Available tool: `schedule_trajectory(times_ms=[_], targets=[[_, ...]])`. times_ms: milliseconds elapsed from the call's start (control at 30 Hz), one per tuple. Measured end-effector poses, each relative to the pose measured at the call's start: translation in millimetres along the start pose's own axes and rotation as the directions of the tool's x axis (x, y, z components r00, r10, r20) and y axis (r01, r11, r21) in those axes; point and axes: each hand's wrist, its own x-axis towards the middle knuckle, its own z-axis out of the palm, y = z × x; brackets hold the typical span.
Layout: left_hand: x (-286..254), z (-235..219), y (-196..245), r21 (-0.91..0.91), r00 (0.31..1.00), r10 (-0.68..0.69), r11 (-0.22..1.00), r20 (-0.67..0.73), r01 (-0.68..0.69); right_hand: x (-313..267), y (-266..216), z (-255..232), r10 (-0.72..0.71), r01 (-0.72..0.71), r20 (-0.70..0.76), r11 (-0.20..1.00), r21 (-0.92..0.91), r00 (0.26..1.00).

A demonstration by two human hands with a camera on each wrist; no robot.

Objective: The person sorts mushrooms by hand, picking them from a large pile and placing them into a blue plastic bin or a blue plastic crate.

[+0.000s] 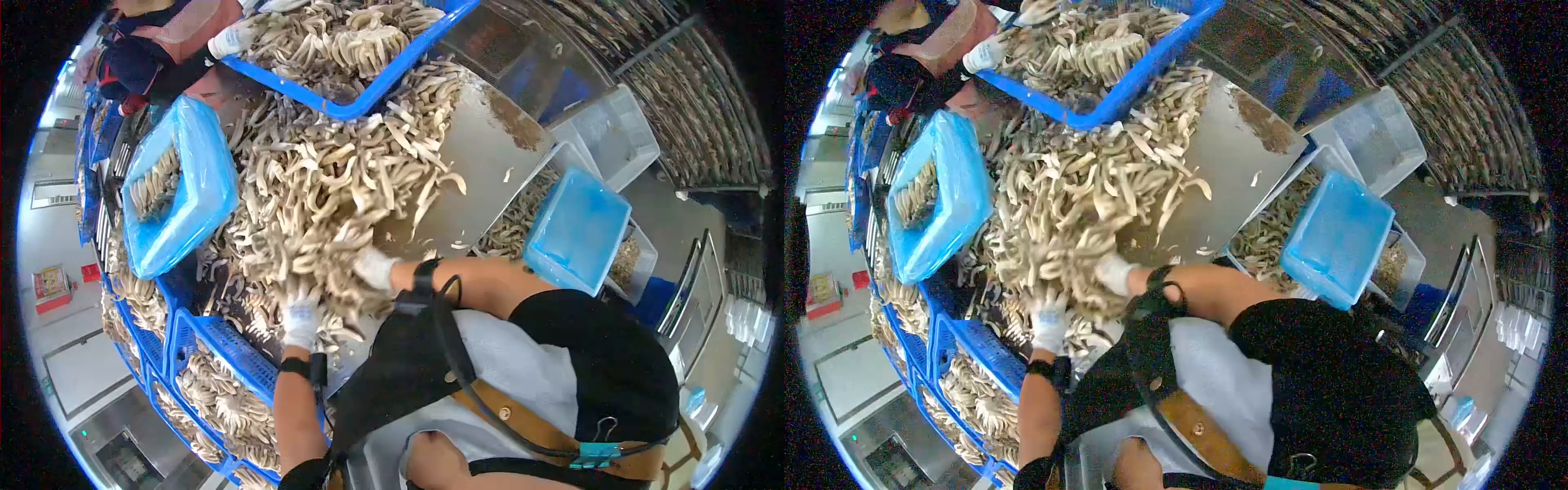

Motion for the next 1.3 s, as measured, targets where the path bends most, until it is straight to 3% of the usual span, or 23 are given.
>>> schedule_trajectory(times_ms=[33,100,133,200,233,267,333,400,433,467,500,533,633,700,767,833,900,967,1067,1133,1200,1233,1300], targets=[[-11.0,-0.3,-11.0,-0.005,0.999,-0.039,0.999,-0.036,0.039,19.0,-0.7,38.8,-0.041,0.044,-0.072,0.998,0.039,0.997],[-28.3,-12.9,-30.1,0.091,1.000,0.011,0.996,-0.018,-0.010,38.5,-21.9,29.6,-0.186,0.226,0.253,0.964,-0.139,0.949],[-34.3,-17.0,-36.3,0.060,1.000,0.014,0.998,-0.004,-0.014,31.6,-16.6,24.9,-0.415,0.478,0.256,0.831,-0.284,0.873],[-40.0,-15.9,-52.1,0.070,0.984,-0.015,0.998,0.178,0.002,35.3,8.7,54.5,-0.464,0.466,0.103,0.885,0.007,0.880],[-42.1,-12.8,-54.8,0.063,0.963,-0.031,0.998,0.266,0.015,20.4,19.1,44.0,-0.360,0.322,0.087,0.900,0.293,0.929],[-44.9,-46.3,-43.9,-0.139,0.997,-0.058,0.988,0.045,0.064,4.9,28.7,31.0,-0.251,0.170,0.070,0.810,0.561,0.965],[-47.5,-57.0,-49.0,-0.381,0.983,-0.175,0.907,0.049,0.181,-44.0,70.3,-62.1,-0.488,0.471,-0.076,0.773,0.424,0.869],[-32.6,-96.5,-35.5,-0.526,0.930,-0.355,0.776,0.091,0.348,-78.4,118.0,-110.0,-0.038,0.042,-0.025,0.558,0.829,0.999],[-23.8,-114.9,-23.7,-0.591,0.925,-0.373,0.763,-0.069,0.263,-91.5,145.2,-122.6,0.312,-0.146,0.101,0.125,0.981,0.945],[-7.0,-123.6,-15.3,-0.620,0.913,-0.389,0.748,-0.122,0.237,-96.9,168.5,-133.3,0.501,-0.087,0.107,-0.064,0.994,0.859],[16.7,-145.5,3.7,-0.674,0.903,-0.400,0.712,-0.158,0.198,-97.6,188.8,-151.1,0.557,0.056,-0.025,-0.038,0.998,0.830],[42.5,-140.5,11.4,-0.574,0.902,-0.291,0.816,-0.318,0.061,-99.3,204.8,-162.3,0.611,0.080,-0.151,0.142,0.987,0.777],[131.4,-161.0,45.1,-0.419,0.867,-0.004,0.877,-0.498,-0.236,-80.3,270.3,-170.1,0.642,0.068,-0.139,0.134,0.989,0.754],[192.3,-171.7,63.9,-0.298,0.836,0.148,0.889,-0.529,-0.347,-60.5,283.5,-169.7,0.764,-0.175,0.000,0.148,0.973,0.645],[237.5,-156.8,76.7,-0.158,0.902,0.145,0.961,-0.407,-0.226,-50.1,237.9,-194.5,0.606,-0.264,-0.406,0.725,0.637,0.684],[250.2,-175.7,76.9,-0.112,0.960,0.065,0.989,-0.272,-0.099,-27.1,213.8,-192.4,0.695,-0.292,-0.238,0.552,0.781,0.678],[264.0,-161.7,69.4,-0.188,0.980,-0.038,0.982,-0.194,0.001,-8.8,196.3,-193.7,0.610,-0.517,-0.163,0.762,0.389,0.776],[255.3,-157.4,62.1,-0.141,0.982,0.034,0.988,-0.183,-0.060,8.7,197.5,-170.3,0.534,-0.493,-0.255,0.845,0.210,0.806],[217.5,-152.8,52.9,-0.065,0.998,0.057,0.996,-0.040,-0.060,33.9,194.3,-147.1,0.521,-0.522,0.075,0.819,0.236,0.850],[186.9,-139.1,45.5,-0.017,0.997,0.062,0.998,-0.052,-0.063,39.6,148.0,-118.7,0.378,-0.379,-0.078,0.925,-0.001,0.922],[156.2,-129.9,34.3,-0.073,0.994,0.068,0.995,-0.088,-0.074,31.7,105.6,-112.5,0.348,-0.324,-0.107,0.926,0.195,0.931],[143.3,-122.3,27.9,-0.097,0.991,0.069,0.992,-0.116,-0.080,32.4,92.0,-107.0,0.473,-0.418,0.015,0.762,0.495,0.881],[118.4,-120.5,24.8,-0.147,0.995,0.056,0.987,-0.086,-0.069,22.6,65.0,-98.5,0.283,-0.231,-0.085,0.894,0.385,0.955]])
